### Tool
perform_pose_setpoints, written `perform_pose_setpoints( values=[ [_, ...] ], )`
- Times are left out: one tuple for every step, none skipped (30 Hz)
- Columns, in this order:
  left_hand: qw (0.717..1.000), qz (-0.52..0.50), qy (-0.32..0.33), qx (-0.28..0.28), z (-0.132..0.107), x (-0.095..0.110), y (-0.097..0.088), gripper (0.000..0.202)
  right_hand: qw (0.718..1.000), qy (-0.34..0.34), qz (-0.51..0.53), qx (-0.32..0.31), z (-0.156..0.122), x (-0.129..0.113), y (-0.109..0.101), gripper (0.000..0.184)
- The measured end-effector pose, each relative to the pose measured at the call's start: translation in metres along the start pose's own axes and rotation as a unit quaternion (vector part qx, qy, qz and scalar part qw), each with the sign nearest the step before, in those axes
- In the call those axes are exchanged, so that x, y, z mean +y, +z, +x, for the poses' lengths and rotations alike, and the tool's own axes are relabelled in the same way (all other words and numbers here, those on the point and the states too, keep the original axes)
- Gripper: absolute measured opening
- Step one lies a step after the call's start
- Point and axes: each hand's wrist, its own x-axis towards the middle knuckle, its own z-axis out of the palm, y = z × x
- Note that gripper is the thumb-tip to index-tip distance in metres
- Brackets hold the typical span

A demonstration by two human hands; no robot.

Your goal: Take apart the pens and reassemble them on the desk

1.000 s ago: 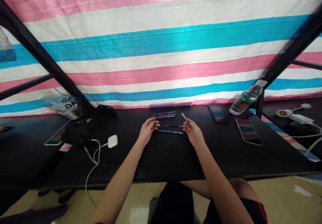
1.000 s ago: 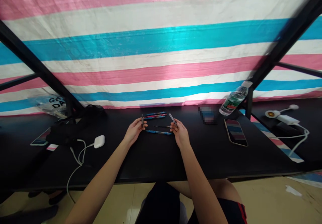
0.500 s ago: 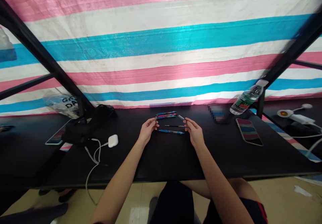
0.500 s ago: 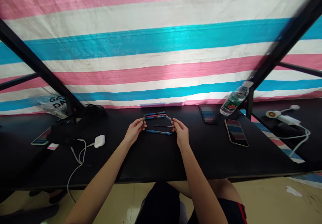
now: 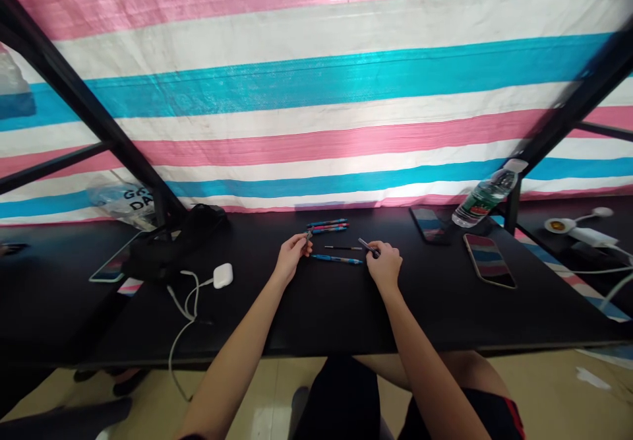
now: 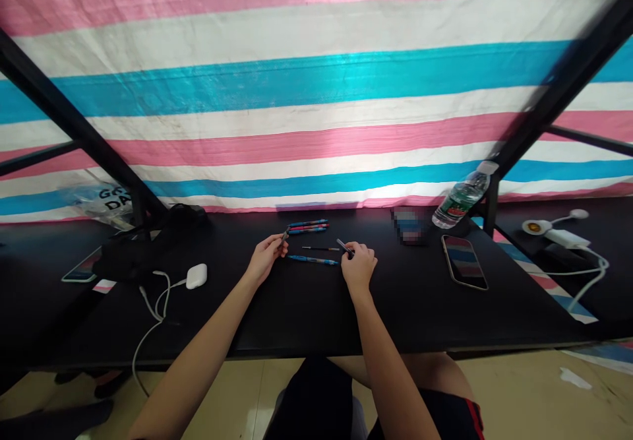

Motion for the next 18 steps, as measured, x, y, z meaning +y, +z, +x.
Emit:
perform_pose_setpoints(
  values=[
    [1.0, 0.009, 0.006, 0.002, 0.001, -0.001, 0.0, 0.025, 1.0, 0.001, -0.006, -0.006, 0.0, -0.001, 0.0, 0.02],
    [1.0, 0.022, 0.014, 0.003, 0.001, -0.002, 0.0, 0.024, 1.0, 0.002, -0.007, -0.011, -0.001, -0.002, 0.0, 0.019],
    [0.999, 0.037, 0.022, 0.004, 0.002, -0.003, 0.0, 0.024, 1.0, 0.003, -0.003, -0.016, -0.001, -0.003, 0.0, 0.019],
    [0.998, 0.054, 0.032, 0.004, 0.004, -0.004, 0.0, 0.023, 1.0, 0.001, 0.004, -0.022, 0.0, -0.003, 0.0, 0.019],
    [0.997, 0.072, 0.04, 0.006, 0.005, -0.005, -0.001, 0.023, 0.999, -0.006, 0.014, -0.03, 0.0, -0.003, 0.001, 0.018],
    [0.995, 0.09, 0.048, 0.01, 0.006, -0.007, -0.001, 0.023, 0.999, -0.015, 0.023, -0.04, 0.001, -0.003, 0.001, 0.018],
    [0.993, 0.105, 0.054, 0.016, 0.008, -0.008, -0.002, 0.023, 0.998, -0.025, 0.029, -0.051, 0.002, -0.002, 0.001, 0.017],
    [0.991, 0.118, 0.059, 0.025, 0.009, -0.01, -0.002, 0.024, 0.997, -0.035, 0.032, -0.063, 0.004, -0.002, 0.001, 0.016],
    [0.989, 0.127, 0.063, 0.033, 0.01, -0.011, -0.003, 0.024, 0.996, -0.044, 0.03, -0.076, 0.005, 0.0, 0.002, 0.014],
    [0.988, 0.132, 0.069, 0.036, 0.011, -0.012, -0.003, 0.026, 0.995, -0.051, 0.026, -0.087, 0.007, 0.001, 0.002, 0.012],
    [0.988, 0.131, 0.072, 0.037, 0.012, -0.013, -0.003, 0.028, 0.994, -0.057, 0.021, -0.096, 0.009, 0.002, 0.002, 0.011],
    [0.989, 0.125, 0.075, 0.034, 0.013, -0.013, -0.004, 0.031, 0.993, -0.062, 0.016, -0.103, 0.011, 0.002, 0.002, 0.009],
    [0.99, 0.116, 0.076, 0.031, 0.013, -0.013, -0.004, 0.034, 0.992, -0.066, 0.012, -0.109, 0.013, 0.003, 0.003, 0.008],
    [0.991, 0.106, 0.075, 0.027, 0.014, -0.013, -0.004, 0.037, 0.991, -0.069, 0.008, -0.114, 0.015, 0.003, 0.003, 0.006],
    [0.992, 0.097, 0.076, 0.025, 0.014, -0.013, -0.004, 0.04, 0.991, -0.07, 0.005, -0.117, 0.017, 0.003, 0.004, 0.005],
    [0.992, 0.091, 0.079, 0.024, 0.015, -0.012, -0.005, 0.041, 0.99, -0.071, 0.001, -0.122, 0.02, 0.004, 0.004, 0.004],
    [0.992, 0.091, 0.083, 0.023, 0.015, -0.012, -0.005, 0.042, 0.989, -0.071, 0.0, -0.129, 0.024, 0.005, 0.005, 0.004],
    [0.991, 0.094, 0.088, 0.022, 0.016, -0.012, -0.006, 0.042, 0.988, -0.068, 0.001, -0.139, 0.027, 0.005, 0.004, 0.005]
  ],
)
